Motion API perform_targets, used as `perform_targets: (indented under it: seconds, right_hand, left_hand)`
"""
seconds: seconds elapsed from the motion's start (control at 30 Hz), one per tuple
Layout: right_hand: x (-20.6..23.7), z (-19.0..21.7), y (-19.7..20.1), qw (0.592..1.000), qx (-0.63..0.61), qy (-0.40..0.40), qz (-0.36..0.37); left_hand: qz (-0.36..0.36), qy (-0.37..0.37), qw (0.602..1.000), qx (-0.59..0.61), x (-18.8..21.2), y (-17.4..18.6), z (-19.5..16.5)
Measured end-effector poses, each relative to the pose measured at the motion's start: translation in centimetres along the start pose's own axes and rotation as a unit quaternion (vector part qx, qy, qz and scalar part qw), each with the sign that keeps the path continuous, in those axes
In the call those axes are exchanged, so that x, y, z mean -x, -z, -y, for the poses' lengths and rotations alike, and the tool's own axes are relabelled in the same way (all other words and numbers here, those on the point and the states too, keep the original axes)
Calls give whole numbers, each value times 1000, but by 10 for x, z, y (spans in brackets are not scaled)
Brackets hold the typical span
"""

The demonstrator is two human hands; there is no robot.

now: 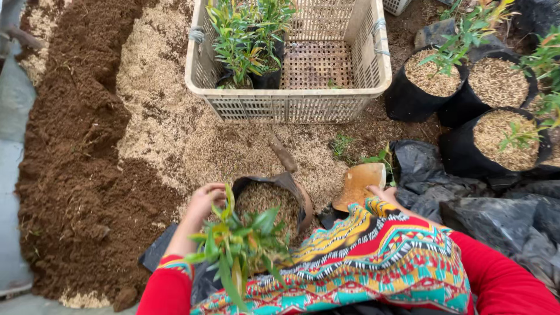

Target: The person removes a small plant from a black plastic nursery bag, places it into a new black polybag, and fills the bag with soil and wood shavings using a small scoop. The person then firms the medium around the plant and sets the finished pot aside.

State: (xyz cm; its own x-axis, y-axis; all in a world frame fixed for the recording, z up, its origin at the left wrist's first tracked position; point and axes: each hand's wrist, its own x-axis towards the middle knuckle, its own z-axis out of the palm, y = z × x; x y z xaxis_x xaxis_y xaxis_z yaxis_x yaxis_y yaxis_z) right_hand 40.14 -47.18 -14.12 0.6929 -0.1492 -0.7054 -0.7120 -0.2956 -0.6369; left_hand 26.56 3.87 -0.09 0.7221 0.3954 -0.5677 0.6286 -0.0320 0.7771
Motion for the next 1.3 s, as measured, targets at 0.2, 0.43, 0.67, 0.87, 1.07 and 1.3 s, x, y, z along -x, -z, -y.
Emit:
perform_targets:
  seconds: [0.2, 0.43, 0.67, 0.87, 1.07, 1.3]
  right_hand:
    - [-6, 7, -44, 992, -107, 67, -18]
    - [-33, 23, -69, 965, -161, 208, 11]
    - [-51, 38, -81, 952, -209, 189, 121]
    - [-54, 67, -91, 948, -207, 143, 195]
    - [-59, 87, -95, 935, -222, 104, 255]
    - [-62, 98, -96, 939, -163, 158, 258]
  left_hand:
    - [175, -90, 976, -93, -94, -57, 17]
    - [142, -150, 962, -181, -137, -106, 11]
    - [223, -8, 967, -126, -116, -132, -13]
    - [237, 87, 967, -35, -134, -139, -14]
    - [223, 86, 971, -5, -158, -148, -5]
    - [191, 118, 975, -5, -169, -155, -13]
